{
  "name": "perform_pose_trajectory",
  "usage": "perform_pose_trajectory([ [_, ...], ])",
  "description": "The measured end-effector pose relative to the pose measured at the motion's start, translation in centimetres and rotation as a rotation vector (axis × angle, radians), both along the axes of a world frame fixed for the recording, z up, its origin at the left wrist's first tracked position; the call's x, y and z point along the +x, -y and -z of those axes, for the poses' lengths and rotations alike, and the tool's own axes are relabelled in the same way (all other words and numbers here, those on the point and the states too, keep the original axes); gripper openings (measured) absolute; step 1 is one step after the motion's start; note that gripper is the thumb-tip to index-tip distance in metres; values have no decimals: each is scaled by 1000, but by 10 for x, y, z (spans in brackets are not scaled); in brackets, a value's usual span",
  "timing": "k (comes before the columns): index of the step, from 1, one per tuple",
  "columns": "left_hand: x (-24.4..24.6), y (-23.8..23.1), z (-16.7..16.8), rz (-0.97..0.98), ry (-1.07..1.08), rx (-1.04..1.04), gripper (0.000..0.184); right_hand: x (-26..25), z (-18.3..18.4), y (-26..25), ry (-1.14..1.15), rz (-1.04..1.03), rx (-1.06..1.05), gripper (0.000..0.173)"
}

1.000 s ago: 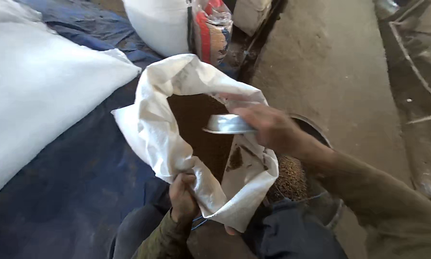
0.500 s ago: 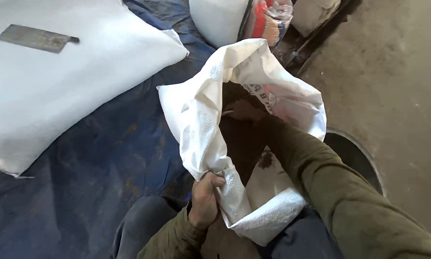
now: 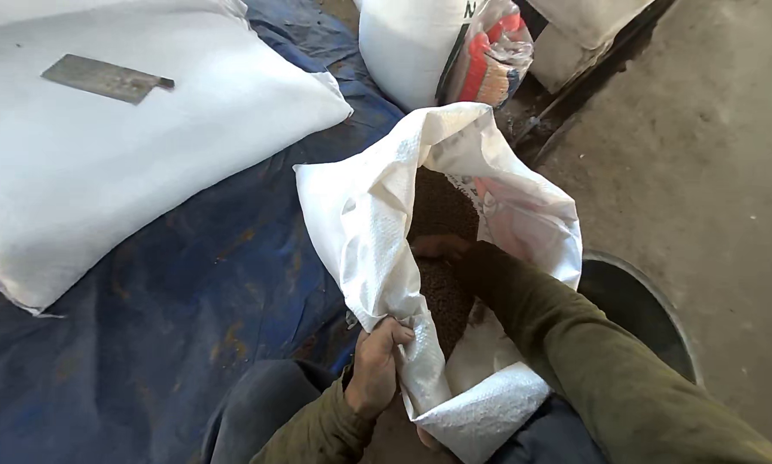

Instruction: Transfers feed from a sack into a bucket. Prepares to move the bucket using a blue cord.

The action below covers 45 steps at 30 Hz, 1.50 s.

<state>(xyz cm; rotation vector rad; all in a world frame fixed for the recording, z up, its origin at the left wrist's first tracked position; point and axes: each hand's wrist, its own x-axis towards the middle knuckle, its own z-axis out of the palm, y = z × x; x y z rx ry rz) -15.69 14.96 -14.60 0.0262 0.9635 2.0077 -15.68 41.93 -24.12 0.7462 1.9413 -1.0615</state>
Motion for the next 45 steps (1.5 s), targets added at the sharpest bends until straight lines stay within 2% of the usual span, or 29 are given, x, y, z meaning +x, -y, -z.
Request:
perform_pose_trajectory([
  [4,1,-4,1,19,-11,6,28,-1,-31,4,12,126,8,69],
  [8,1,-8,1,-17,-44,11,28,-3,-42,-33,41,157,85,85],
  [10,1,-10,2,-25,-56,11,29,2,-62,-44,-45,155,32,76],
  [12,2,-13,3,-30,-69,10,30,21,-91,-39,-238,227,18,60],
  [14,4,-17,4,-39,-83,10,30,53,-105,-23,-618,396,194,41],
  [15,5,-20,5,-44,-90,10,30,61,-108,-20,-705,466,257,36],
  [17,8,-26,7,-52,-104,9,31,65,-117,-33,-603,393,284,37],
  [19,11,-33,10,-56,-126,14,32,62,-127,-44,-511,402,362,37],
  [23,16,-45,10,-43,-186,-44,37,83,-132,-71,-622,396,335,43],
  [24,17,-48,11,-39,-206,-57,38,92,-146,-67,-592,419,273,43],
  [26,18,-53,13,-42,-240,-61,39,108,-190,-40,-387,670,160,40],
  [28,18,-57,14,-43,-264,-58,39,132,-216,-21,-265,987,107,38],
  [29,18,-58,16,-39,-270,-51,39,147,-221,-21,-212,1051,74,42],
  [32,19,-59,15,-58,-281,-60,41,219,-208,-68,-160,985,-137,57],
  [35,17,-59,15,-70,-301,-76,41,277,-212,-75,9,998,186,63],
  [38,16,-58,15,-59,-292,-77,40,346,-211,-74,95,782,471,66],
  [40,15,-57,14,-57,-296,-72,41,382,-211,-62,129,633,640,56],
  [43,14,-55,15,-46,-285,-30,41,407,-194,-21,215,527,907,38],
  [45,14,-54,16,-49,-282,3,40,408,-181,16,277,494,1032,46],
])
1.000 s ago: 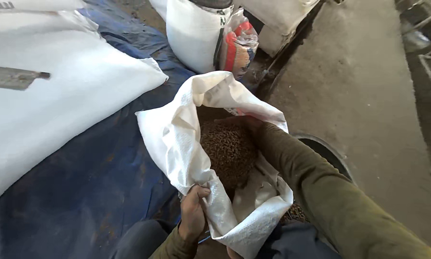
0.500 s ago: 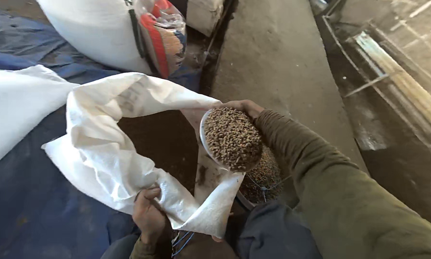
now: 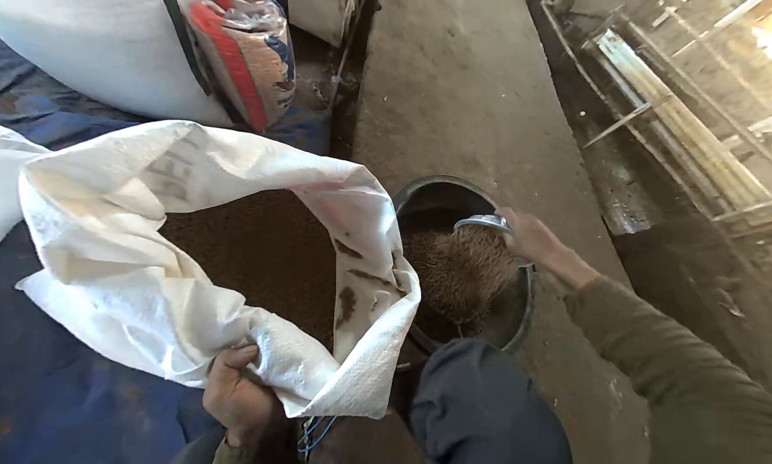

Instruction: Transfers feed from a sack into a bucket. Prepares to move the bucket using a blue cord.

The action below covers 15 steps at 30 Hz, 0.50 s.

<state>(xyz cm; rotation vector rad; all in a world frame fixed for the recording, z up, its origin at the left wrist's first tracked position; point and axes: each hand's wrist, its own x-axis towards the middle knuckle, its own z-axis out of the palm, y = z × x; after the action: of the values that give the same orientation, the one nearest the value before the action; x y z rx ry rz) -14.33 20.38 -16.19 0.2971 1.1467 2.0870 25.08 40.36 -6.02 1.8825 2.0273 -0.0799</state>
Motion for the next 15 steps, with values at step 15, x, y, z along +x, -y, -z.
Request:
perform_pose_trajectory([
  [15,-11,30,-13,45,149,48,38,-273,-12,40,-589,-926,293,43],
])
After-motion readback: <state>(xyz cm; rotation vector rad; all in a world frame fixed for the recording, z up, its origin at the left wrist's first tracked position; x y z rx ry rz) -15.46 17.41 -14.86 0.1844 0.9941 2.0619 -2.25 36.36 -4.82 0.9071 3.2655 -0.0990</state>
